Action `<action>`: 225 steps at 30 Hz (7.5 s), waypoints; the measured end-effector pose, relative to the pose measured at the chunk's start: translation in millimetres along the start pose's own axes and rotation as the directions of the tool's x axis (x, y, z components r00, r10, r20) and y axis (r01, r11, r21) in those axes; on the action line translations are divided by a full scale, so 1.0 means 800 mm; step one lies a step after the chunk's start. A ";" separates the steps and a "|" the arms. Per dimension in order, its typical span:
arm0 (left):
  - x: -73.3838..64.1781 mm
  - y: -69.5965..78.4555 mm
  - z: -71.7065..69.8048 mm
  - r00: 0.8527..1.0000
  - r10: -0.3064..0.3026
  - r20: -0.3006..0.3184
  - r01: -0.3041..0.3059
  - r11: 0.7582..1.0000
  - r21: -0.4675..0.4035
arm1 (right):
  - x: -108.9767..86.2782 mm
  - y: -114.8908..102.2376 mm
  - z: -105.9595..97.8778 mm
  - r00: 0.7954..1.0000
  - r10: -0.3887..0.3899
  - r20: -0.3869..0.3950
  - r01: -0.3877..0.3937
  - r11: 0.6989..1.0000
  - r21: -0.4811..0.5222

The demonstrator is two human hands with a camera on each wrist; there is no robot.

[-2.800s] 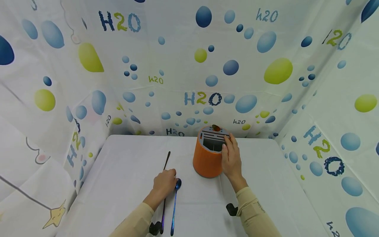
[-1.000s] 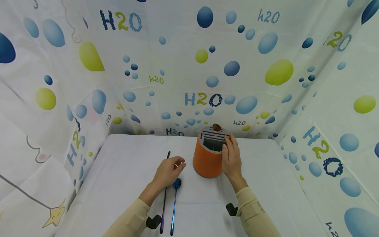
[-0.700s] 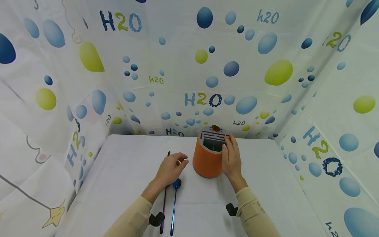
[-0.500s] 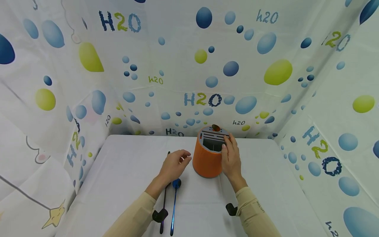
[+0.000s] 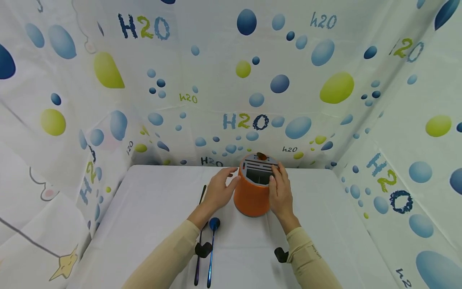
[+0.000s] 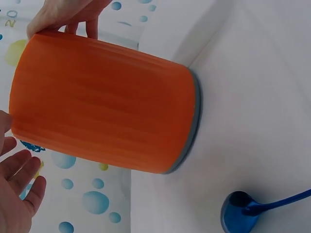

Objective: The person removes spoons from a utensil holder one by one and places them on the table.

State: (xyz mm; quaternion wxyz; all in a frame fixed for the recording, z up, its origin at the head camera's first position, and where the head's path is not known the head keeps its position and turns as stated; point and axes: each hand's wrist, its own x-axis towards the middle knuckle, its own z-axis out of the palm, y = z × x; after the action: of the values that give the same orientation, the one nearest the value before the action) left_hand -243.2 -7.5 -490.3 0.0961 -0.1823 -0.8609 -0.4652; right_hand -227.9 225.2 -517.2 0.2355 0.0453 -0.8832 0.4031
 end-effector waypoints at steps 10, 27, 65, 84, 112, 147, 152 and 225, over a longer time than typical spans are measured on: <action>0.026 0.008 0.006 0.997 0.078 -0.004 -0.078 0.997 -0.008 | 0.000 -0.001 0.000 1.000 0.004 0.001 -0.004 1.000 0.006; 0.069 0.025 0.014 0.994 0.093 0.058 -0.096 0.994 0.057 | 0.001 -0.002 -0.002 1.000 0.009 -0.002 -0.009 1.000 -0.005; 0.124 0.073 0.039 0.967 0.069 0.245 -0.120 0.973 0.199 | 0.000 0.000 -0.003 1.000 -0.002 0.003 0.002 0.999 -0.037; 0.119 0.092 0.025 0.975 0.190 0.111 -0.209 0.960 0.186 | -0.002 0.003 -0.003 1.000 -0.021 -0.007 0.021 0.999 -0.038; 0.119 0.122 -0.012 0.933 0.355 -0.057 -0.342 0.925 0.165 | -0.004 -0.001 -0.001 1.000 -0.026 -0.013 0.026 1.000 -0.009; 0.081 0.180 -0.066 0.824 0.530 -0.198 -0.543 0.840 -0.011 | -0.004 -0.001 0.001 1.000 -0.018 -0.021 0.018 1.000 0.001; 0.067 0.181 -0.071 0.849 0.494 -0.185 -0.514 0.854 -0.076 | -0.004 0.000 0.001 0.999 -0.025 -0.021 0.025 1.000 0.002; -0.052 0.054 -0.018 0.974 0.130 0.184 -0.102 0.983 -0.155 | -0.006 0.003 0.001 1.000 -0.021 -0.005 0.021 1.000 -0.010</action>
State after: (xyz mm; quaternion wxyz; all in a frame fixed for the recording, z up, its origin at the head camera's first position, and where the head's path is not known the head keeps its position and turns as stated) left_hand -187.7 -7.4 -463.5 0.0255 -0.2833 -0.8180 -0.4999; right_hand -224.6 225.4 -521.3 0.2421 0.0523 -0.8840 0.3964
